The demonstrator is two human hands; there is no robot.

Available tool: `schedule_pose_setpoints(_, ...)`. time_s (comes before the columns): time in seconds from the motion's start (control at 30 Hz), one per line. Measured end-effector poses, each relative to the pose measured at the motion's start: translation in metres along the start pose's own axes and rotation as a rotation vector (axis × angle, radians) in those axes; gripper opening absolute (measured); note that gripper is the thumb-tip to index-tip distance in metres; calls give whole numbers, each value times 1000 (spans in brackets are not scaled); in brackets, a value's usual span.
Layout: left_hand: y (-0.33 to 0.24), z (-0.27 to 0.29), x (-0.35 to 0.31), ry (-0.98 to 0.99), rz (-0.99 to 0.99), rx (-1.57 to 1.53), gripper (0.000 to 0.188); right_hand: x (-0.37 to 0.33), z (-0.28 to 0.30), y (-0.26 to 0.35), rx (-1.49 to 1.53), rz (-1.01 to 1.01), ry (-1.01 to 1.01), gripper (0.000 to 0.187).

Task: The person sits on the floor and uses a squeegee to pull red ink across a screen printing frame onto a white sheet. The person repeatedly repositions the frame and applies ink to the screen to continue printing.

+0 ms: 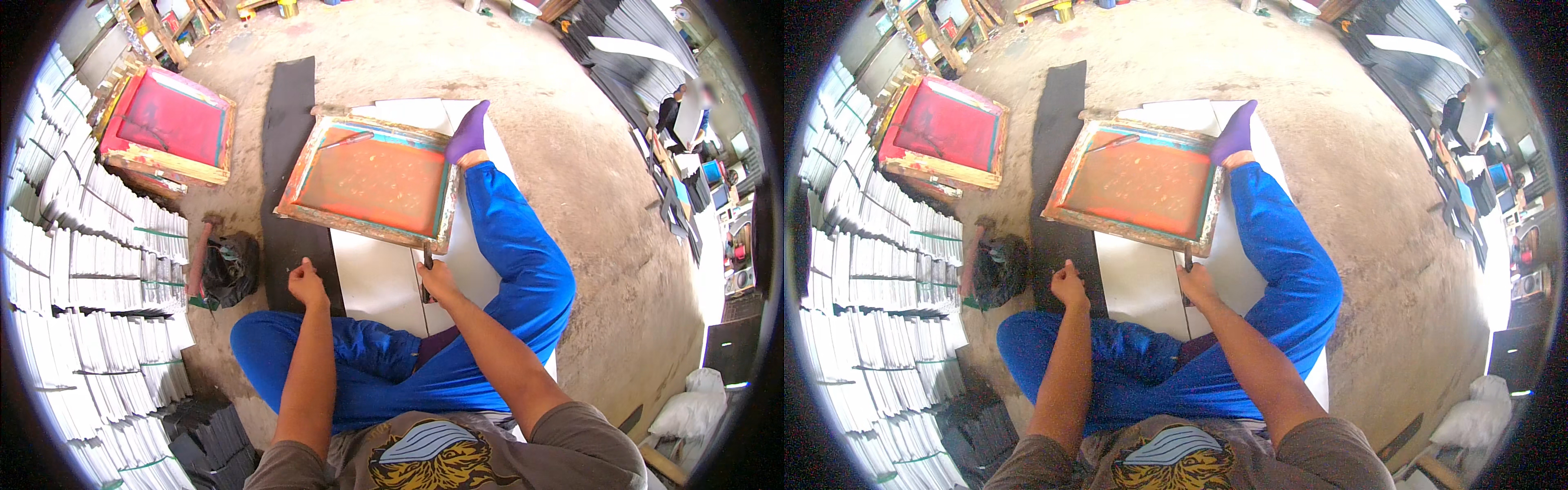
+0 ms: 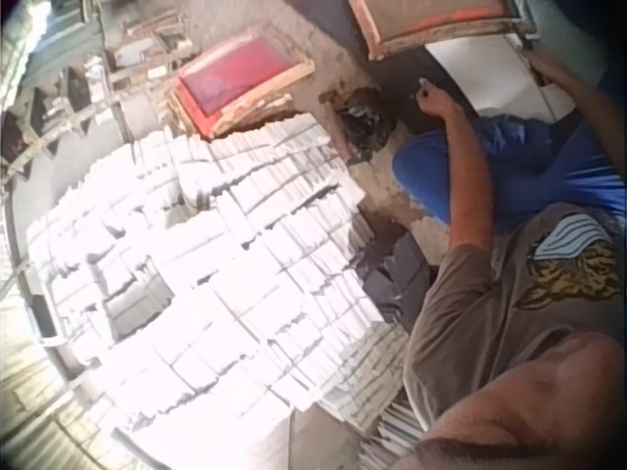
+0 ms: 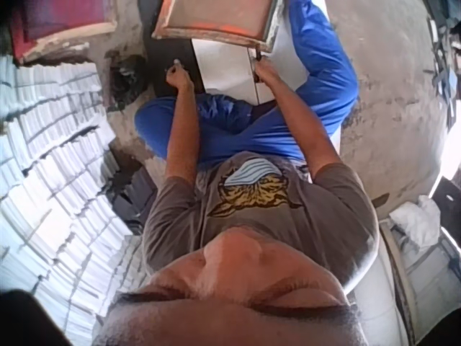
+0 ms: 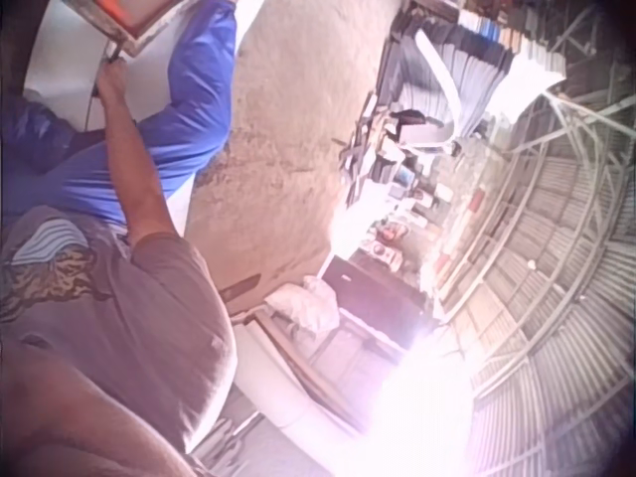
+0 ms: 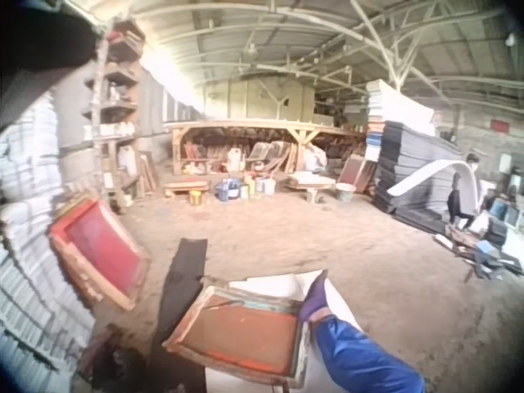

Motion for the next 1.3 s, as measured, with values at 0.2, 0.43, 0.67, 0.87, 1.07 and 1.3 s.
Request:
schedule_pose_setpoints(0.2, 3, 3, 13, -225, -115, 57, 28, 3, -1, 10, -61, -22, -40, 35)
schedule_pose_setpoints(0.43, 2, 1, 8, -136, -137, 26, 29, 6, -13, 8, -50, -81, -68, 34)
schedule_pose_setpoints(0.67, 5, -6, -4, -100, -175, 70, 28, 11, -17, 15, -159, -78, -159, 34)
schedule_pose_setpoints(0.87, 7, -14, -12, -52, -195, 94, 27, 4, -16, 29, -372, 30, -228, 21)
schedule_pose_setpoints(1.07, 7, -17, -17, -3, -208, 45, 26, 0, -7, 36, -40, -235, -100, 8)
schedule_pose_setpoints(1.3, 3, -18, -23, 11, -184, 55, 25, -3, -7, 19, 278, -285, -31, 11)
Point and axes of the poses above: each hand's wrist, its own x-axis towards the middle knuckle, its own z-axis out of the back of the hand, y = z × x, the point moved 1 cm from there along x, towards the middle knuckle, and after that the axes turned 15 degrees about -y, right-handed, at the moved point
